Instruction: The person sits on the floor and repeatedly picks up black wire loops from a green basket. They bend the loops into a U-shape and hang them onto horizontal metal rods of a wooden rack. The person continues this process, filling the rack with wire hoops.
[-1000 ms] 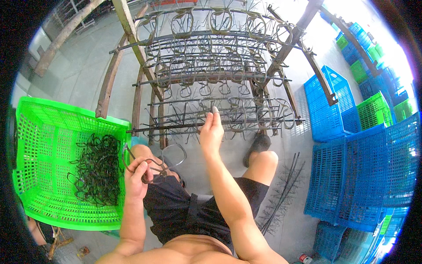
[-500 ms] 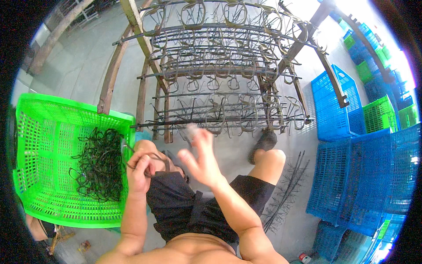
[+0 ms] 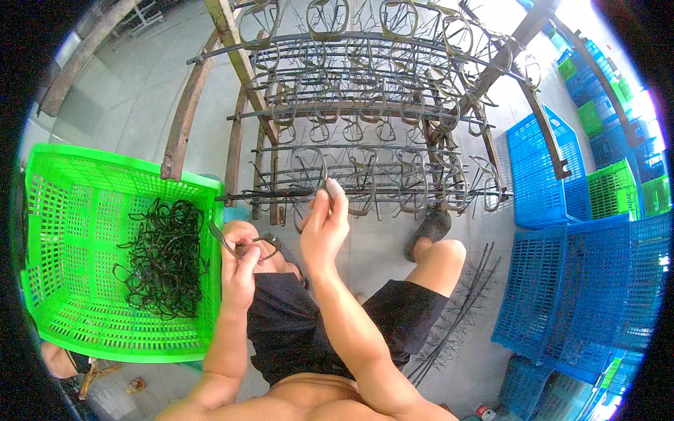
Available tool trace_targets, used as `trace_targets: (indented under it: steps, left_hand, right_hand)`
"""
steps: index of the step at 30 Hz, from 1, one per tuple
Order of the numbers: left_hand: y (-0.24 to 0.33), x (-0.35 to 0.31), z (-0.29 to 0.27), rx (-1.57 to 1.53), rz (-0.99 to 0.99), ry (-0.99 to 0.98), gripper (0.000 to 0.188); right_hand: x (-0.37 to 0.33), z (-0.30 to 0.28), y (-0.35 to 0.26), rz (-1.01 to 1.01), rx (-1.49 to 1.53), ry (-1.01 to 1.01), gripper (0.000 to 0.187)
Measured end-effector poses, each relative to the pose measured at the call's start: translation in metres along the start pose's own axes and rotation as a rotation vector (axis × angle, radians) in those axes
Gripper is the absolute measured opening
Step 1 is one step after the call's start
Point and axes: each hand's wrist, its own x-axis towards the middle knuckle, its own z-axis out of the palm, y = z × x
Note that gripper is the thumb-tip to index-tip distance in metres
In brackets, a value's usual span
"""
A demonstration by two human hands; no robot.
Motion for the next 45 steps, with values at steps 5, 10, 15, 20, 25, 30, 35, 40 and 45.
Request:
trace_targets:
  steps: [5,10,15,20,25,30,35,40,45]
  left_hand:
    - [0.005,0.006,-0.017,-0.080,-0.158,-0.130,0.016]
    - [0.008,-0.002,-0.039,0.293,-0.180,-0.214,0.020]
    - [-0.016,-0.012,-0.056,0.346,0.003,-0.151,0.030]
    - [0.004,-0.006,-0.058,0.781,0.191,-0.252,0.034]
    - [-0.019,-0.017,-0.063,0.336,0.189,-0.028,0.043]
    - [-0.009,-0.017,-0.056,0.162,0.038,0.092,0.054]
    - [-0.010,-0.011,-0.059,0.037,-0.029,0.066,0.043]
    - [-0.004,-0.009,-0.062,-0.341,-0.285,0.057,0.034]
    - [0.003,-0.004,-0.055,-0.345,-0.291,0.028,0.029]
  right_hand:
    - [0.029,0.023,0.021,0.127,-0.034,0.213,0.025]
    - [0.047,0.027,0.040,-0.143,-0.332,0.294,0.029]
    - [0.049,0.023,0.016,0.189,-0.071,0.061,0.022]
    - [0.038,0.027,0.024,0.134,-0.099,0.110,0.028]
    - [0.032,0.033,0.048,-0.076,-0.355,0.289,0.034]
    - [0.029,0.032,0.032,0.074,-0.357,0.206,0.034]
    - [0.027,0.028,0.039,0.058,-0.306,0.152,0.033]
    - [0.019,0.035,0.025,-0.099,-0.612,0.039,0.034]
    - [0.028,0.028,0.035,-0.287,-0.580,0.101,0.033]
